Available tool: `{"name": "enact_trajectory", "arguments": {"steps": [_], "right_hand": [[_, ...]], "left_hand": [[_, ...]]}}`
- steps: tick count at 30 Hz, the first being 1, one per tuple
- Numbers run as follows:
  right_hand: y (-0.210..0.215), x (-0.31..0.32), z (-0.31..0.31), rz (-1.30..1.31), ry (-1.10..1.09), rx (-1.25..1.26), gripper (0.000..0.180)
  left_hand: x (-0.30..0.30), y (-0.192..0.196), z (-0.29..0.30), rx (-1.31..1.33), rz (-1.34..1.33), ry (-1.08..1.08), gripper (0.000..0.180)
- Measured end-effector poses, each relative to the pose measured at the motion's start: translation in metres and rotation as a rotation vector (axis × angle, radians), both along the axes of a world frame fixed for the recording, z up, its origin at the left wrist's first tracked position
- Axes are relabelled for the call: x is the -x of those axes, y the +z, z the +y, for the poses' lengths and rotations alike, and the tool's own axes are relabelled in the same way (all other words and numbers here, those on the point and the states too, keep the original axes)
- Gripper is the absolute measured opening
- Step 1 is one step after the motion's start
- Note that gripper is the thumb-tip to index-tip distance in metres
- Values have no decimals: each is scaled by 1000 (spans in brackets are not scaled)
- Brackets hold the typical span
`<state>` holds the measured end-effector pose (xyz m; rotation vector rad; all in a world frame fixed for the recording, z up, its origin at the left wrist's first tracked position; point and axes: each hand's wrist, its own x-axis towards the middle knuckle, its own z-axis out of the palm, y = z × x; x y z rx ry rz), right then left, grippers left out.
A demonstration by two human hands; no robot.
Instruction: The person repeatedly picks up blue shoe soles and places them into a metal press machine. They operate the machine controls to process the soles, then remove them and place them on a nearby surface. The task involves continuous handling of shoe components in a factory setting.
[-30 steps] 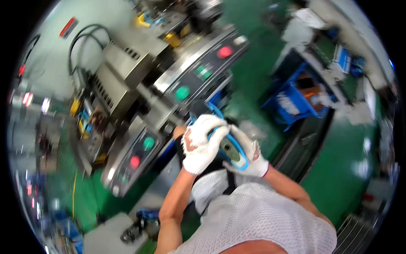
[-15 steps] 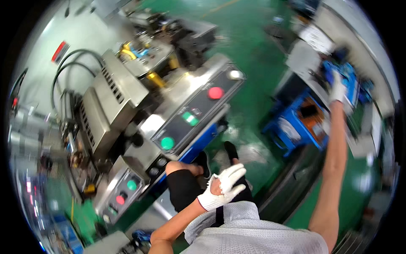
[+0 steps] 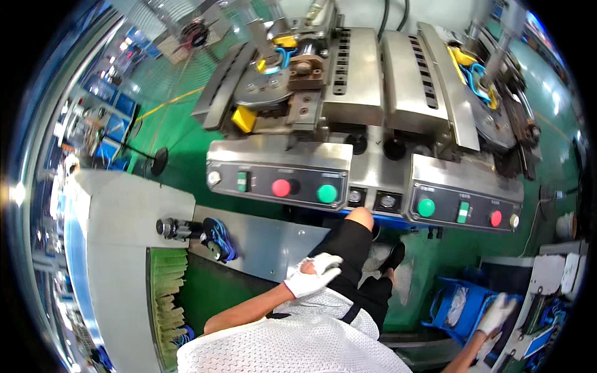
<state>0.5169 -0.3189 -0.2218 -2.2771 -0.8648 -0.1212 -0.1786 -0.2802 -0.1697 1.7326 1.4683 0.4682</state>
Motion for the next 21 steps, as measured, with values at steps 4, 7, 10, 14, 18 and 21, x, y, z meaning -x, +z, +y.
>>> {"name": "enact_trajectory", "arguments": {"steps": [4,7,10,14,18,21], "right_hand": [[-21,233,27,776,376,4,70],[16,357,53,749,726,89,62],[38,403,76,441,1064,325,62],[33,411,105,144,1172,584,64],[0,375,157,-243,1259,881,65],[-28,318,202,-487,1193,1086,69]], "left_hand": [[118,-21,-48,-46,166,441,28],[209,-82,-146,-147,273,862,25],[270,-85,-256,-10,473,1253,24],[295,-90,-445,-34,972,1500,39],[333,-71,-563,323,1327,2000,73],[387,-42,-601,476,899,2200,80]]}}
